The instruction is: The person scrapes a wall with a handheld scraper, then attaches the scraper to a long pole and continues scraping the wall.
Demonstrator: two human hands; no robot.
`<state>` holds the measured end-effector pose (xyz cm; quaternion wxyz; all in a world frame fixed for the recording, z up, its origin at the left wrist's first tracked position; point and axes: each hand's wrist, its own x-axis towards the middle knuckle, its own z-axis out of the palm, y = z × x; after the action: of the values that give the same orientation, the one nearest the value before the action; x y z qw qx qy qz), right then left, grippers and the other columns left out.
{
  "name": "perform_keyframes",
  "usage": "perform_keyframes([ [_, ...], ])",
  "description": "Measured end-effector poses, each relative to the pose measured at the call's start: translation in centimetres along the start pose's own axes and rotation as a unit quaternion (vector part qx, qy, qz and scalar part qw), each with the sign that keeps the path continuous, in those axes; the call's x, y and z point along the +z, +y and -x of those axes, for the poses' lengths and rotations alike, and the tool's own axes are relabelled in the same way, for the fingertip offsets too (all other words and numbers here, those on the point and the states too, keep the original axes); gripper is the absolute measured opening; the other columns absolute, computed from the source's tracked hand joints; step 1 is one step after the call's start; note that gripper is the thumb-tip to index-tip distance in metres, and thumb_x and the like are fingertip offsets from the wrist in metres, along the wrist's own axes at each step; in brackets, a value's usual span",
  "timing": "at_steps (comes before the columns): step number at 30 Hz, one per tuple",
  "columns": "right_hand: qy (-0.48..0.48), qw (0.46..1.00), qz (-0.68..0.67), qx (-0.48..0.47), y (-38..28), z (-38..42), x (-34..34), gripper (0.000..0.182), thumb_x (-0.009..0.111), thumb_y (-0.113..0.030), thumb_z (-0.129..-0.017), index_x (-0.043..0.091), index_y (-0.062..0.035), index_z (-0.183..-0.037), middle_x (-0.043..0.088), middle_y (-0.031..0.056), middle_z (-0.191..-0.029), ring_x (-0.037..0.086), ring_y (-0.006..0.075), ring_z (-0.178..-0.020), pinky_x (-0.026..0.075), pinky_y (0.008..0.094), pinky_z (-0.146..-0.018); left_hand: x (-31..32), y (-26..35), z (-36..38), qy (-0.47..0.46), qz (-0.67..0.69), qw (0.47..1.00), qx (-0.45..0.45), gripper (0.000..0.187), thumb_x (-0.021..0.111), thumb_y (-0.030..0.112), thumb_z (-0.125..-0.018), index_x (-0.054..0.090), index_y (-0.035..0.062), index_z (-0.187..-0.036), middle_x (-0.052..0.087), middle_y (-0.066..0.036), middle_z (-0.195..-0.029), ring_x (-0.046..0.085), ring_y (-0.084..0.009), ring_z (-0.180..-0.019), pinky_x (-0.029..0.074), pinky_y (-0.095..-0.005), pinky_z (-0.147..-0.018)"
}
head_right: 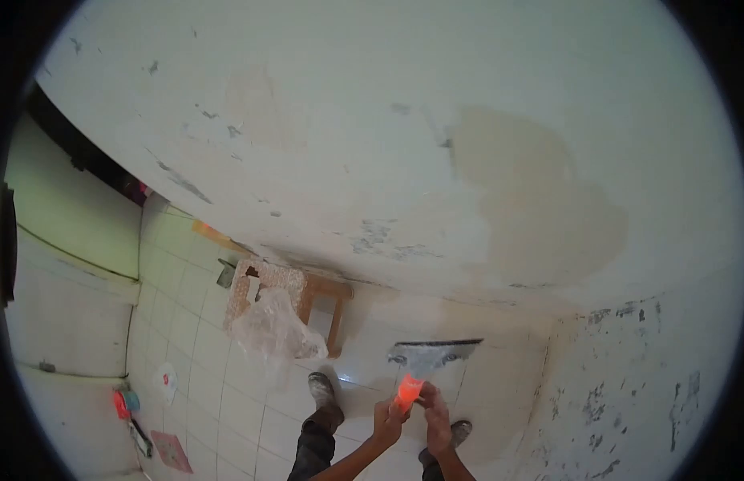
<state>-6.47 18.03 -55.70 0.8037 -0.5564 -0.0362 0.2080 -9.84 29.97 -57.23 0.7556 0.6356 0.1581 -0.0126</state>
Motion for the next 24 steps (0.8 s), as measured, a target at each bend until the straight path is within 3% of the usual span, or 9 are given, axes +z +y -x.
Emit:
perform_keyframes([
  [2,0.080,0.992,0.038,-0.090,-0.4,-3.3,3.2,0.066,0.046,-0.046,-0.096,0.045,0.0029,-0.140,0.055,0.0175,-0.137,0.051,0.0284,-0.126,0.035,0.0436,-0.109,-2.7,-1.3,-2.6,-0.003,0.040,0.999,-0.017,0.064,0.039,0.057,-0.103,0.057,-0.0005,-0.082,0.051,0.001,-0.066,0.044,-0.0071,-0.059,0.033,-0.0264,-0.051],
  [6,0.073,0.976,0.157,-0.129,1.7,-9.1,5.8,0.064,0.042,-0.052,-0.100,0.055,0.0052,-0.126,0.066,0.0182,-0.107,0.060,0.0293,-0.110,0.040,0.0441,-0.104,-6.6,-4.8,-7.2,-0.050,-0.003,0.999,0.004,0.065,0.036,0.057,-0.103,0.060,-0.0018,-0.089,0.055,0.000,-0.070,0.050,-0.0095,-0.062,0.039,-0.0270,-0.054],
  [9,0.106,0.987,0.086,-0.082,6.3,-11.0,5.6,0.062,0.045,-0.057,-0.100,0.056,0.0017,-0.113,0.064,0.0153,-0.108,0.061,0.0301,-0.109,0.044,0.0449,-0.097,-8.4,-8.0,-9.9,-0.067,-0.045,0.996,0.023,0.065,0.035,0.057,-0.103,0.061,-0.0021,-0.100,0.061,-0.009,-0.087,0.058,-0.0192,-0.068,0.048,-0.0315,-0.063],
  [11,0.165,0.981,0.072,-0.077,8.7,-11.7,4.8,0.058,0.049,-0.058,-0.098,0.055,-0.0007,-0.104,0.060,0.0102,-0.094,0.064,0.0287,-0.100,0.048,0.0421,-0.090,-9.8,-8.7,-12.0,-0.162,-0.040,0.986,0.032,0.060,0.044,0.054,-0.102,0.059,-0.0015,-0.117,0.059,-0.019,-0.116,0.062,-0.0320,-0.094,0.051,-0.0401,-0.085],
  [12,0.212,0.963,0.087,-0.142,9.8,-12.1,3.7,0.053,0.049,-0.055,-0.100,0.053,-0.0020,-0.104,0.057,0.0085,-0.090,0.063,0.0262,-0.092,0.049,0.0408,-0.086,-11.3,-10.8,-13.4,-0.140,-0.190,0.969,0.075,0.057,0.052,0.051,-0.098,0.057,-0.0008,-0.122,0.054,-0.021,-0.124,0.057,-0.0353,-0.107,0.047,-0.0434,-0.092],
  [15,0.272,0.939,0.063,-0.202,10.7,-12.0,1.3,0.045,0.049,-0.049,-0.101,0.050,-0.0044,-0.107,0.052,0.0056,-0.084,0.059,0.0211,-0.077,0.050,0.0381,-0.078,-15.9,-13.8,-18.6,-0.014,-0.534,0.843,0.061,0.065,0.071,0.040,-0.085,0.052,0.0021,-0.134,0.050,-0.022,-0.138,0.037,-0.0403,-0.137,0.032,-0.0513,-0.111],
  [17,0.292,0.934,0.022,-0.207,10.6,-11.8,0.0,0.041,0.049,-0.047,-0.102,0.048,-0.0057,-0.108,0.049,0.0045,-0.081,0.055,0.0186,-0.069,0.049,0.0366,-0.073,-18.8,-12.2,-22.2,0.021,-0.723,0.676,0.142,0.069,0.074,0.038,-0.082,0.051,0.0037,-0.137,0.048,-0.022,-0.142,0.034,-0.0422,-0.140,0.026,-0.0516,-0.117],
  [21,0.328,0.925,-0.003,-0.192,10.6,-10.5,-1.4,0.037,0.051,-0.043,-0.102,0.046,-0.0070,-0.110,0.048,0.0028,-0.080,0.048,0.0139,-0.064,0.042,0.0295,-0.059,-22.7,-4.6,-29.8,0.039,-0.862,0.492,0.116,0.067,0.069,0.040,-0.086,0.049,0.0122,-0.144,0.041,-0.019,-0.150,0.031,-0.0417,-0.143,0.014,-0.0600,-0.119],
  [24,0.309,0.934,-0.013,-0.181,10.3,-9.9,-2.3,0.037,0.050,-0.044,-0.102,0.046,-0.0073,-0.110,0.048,0.0025,-0.080,0.047,0.0130,-0.065,0.042,0.0287,-0.058,-25.4,-4.7,-33.8,0.008,-0.880,0.474,-0.039,0.062,0.065,0.040,-0.090,0.048,0.0195,-0.146,0.041,-0.017,-0.150,0.032,-0.0428,-0.142,0.014,-0.0692,-0.115],
])
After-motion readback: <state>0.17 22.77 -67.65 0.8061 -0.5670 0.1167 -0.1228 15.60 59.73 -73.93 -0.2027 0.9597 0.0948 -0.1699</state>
